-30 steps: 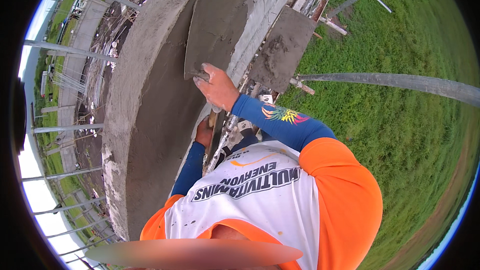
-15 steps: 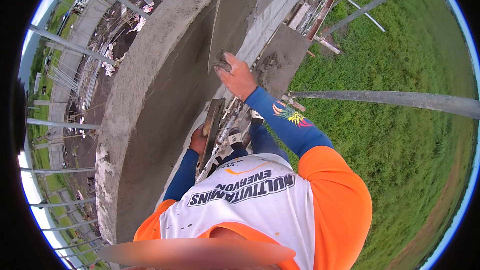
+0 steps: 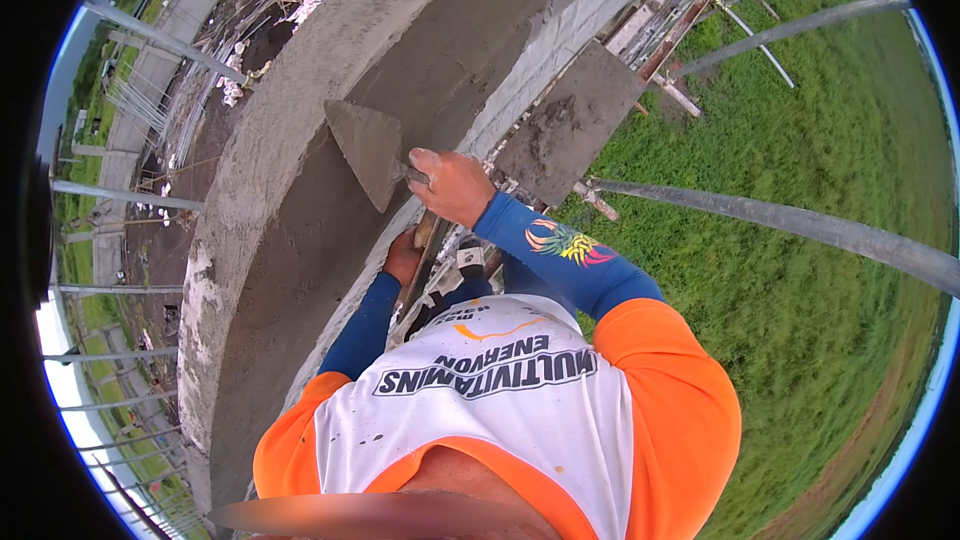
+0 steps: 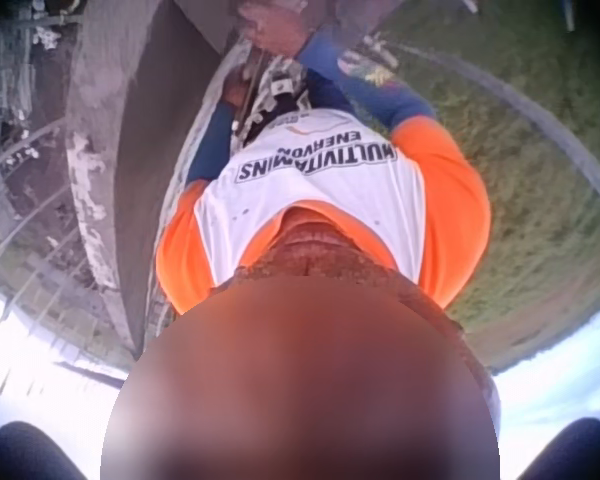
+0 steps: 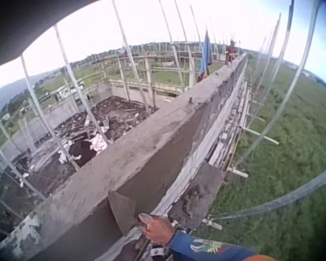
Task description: The person applies wet cement to a curved wall using a trowel and a hawk. They repeatedly scoop cement from the hawk and spread it along the wall surface, smoothing it with the trowel. The person works continuously along the wall, maintaining a consistent application pattern.
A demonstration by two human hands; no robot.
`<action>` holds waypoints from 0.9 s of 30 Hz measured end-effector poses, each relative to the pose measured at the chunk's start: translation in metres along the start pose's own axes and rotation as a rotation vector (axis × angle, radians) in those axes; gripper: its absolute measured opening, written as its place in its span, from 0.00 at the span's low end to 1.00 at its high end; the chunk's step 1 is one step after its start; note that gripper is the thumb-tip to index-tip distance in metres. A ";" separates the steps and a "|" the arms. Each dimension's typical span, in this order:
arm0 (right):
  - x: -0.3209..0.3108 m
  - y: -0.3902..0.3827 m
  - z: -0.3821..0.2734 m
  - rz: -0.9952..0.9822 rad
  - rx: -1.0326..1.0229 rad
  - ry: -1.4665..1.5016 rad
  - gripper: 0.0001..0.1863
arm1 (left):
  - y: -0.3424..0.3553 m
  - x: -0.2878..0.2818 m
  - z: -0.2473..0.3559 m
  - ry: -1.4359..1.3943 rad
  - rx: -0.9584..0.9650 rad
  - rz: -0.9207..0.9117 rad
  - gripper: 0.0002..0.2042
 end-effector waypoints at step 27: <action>-0.256 -0.111 0.110 -0.183 0.200 -0.735 0.19 | 0.093 0.133 0.299 -0.851 0.166 -0.945 0.17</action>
Point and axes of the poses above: each hand's wrist, its own y-axis towards the middle knuckle, its own x-axis out of the palm, z = x × y, the point moved 4 cm from there along y, towards the middle knuckle
